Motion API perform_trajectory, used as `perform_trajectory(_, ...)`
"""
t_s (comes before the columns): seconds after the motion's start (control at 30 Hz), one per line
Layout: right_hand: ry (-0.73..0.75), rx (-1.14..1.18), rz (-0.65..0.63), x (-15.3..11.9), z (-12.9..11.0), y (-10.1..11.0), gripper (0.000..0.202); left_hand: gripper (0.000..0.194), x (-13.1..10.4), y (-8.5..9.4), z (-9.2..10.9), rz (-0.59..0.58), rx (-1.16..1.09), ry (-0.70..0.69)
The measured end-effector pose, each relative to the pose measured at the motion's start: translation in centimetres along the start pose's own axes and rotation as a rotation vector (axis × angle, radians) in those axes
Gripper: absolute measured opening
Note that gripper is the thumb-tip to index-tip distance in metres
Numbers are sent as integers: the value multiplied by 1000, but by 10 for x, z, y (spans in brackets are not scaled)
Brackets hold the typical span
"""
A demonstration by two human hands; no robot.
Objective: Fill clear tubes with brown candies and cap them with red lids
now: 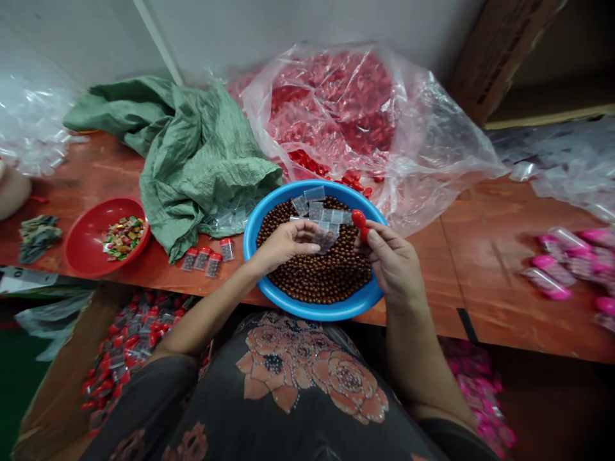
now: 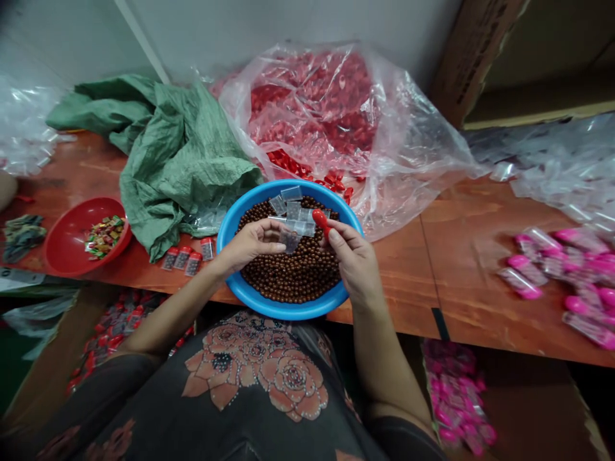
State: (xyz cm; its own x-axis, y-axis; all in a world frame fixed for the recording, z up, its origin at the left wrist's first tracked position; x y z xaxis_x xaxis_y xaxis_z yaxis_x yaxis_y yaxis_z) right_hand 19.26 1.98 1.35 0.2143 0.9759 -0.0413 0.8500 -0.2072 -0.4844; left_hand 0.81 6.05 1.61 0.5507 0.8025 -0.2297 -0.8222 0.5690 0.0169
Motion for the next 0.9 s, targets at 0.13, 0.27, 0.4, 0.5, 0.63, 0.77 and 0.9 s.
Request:
perform_trajectory(0.13, 21, -48, -66, 0, -3, -17, 22, 42, -5, 3, 0, 18, -11, 25)
perform_trajectory(0.27, 23, -4, -98, 1, -7, -29, 21, 45, -10, -3, -4, -9, -107, 72)
perform_trajectory(0.4, 32, -28, -118, 3, -8, -35, 28, 46, -13, -3, -3, 0, -145, 80)
perform_trajectory(0.5, 31, -87, -127, 3, -6, -36, 29, 45, -14, -2, -1, 7, -166, 73)
perform_trajectory(0.63, 31, -197, -161, 1, -3, -39, 26, 43, -16, -1, 0, 19, -159, 56)
perform_trajectory(0.77, 76, -287, -177, -1, -4, -40, 22, 41, -18, -1, -4, 19, -152, 62)
perform_trajectory(0.9, -2, -129, -109, 1, 4, -35, 35, 41, -21, -2, -11, 8, -185, 94)
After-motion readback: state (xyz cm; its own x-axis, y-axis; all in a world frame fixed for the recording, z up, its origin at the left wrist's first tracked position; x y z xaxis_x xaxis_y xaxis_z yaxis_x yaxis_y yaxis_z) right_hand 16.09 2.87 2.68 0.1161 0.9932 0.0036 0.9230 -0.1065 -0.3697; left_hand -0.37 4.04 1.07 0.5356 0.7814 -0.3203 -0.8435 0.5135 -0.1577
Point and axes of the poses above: each hand's wrist, its own x-axis towards the middle knuckle, its own y-axis out of the back of the hand, z = x × y, the point moved 9 cm from there along x, towards the middle knuckle, and after that the axes turned 15 degrees about x, right-handed, at the moved point
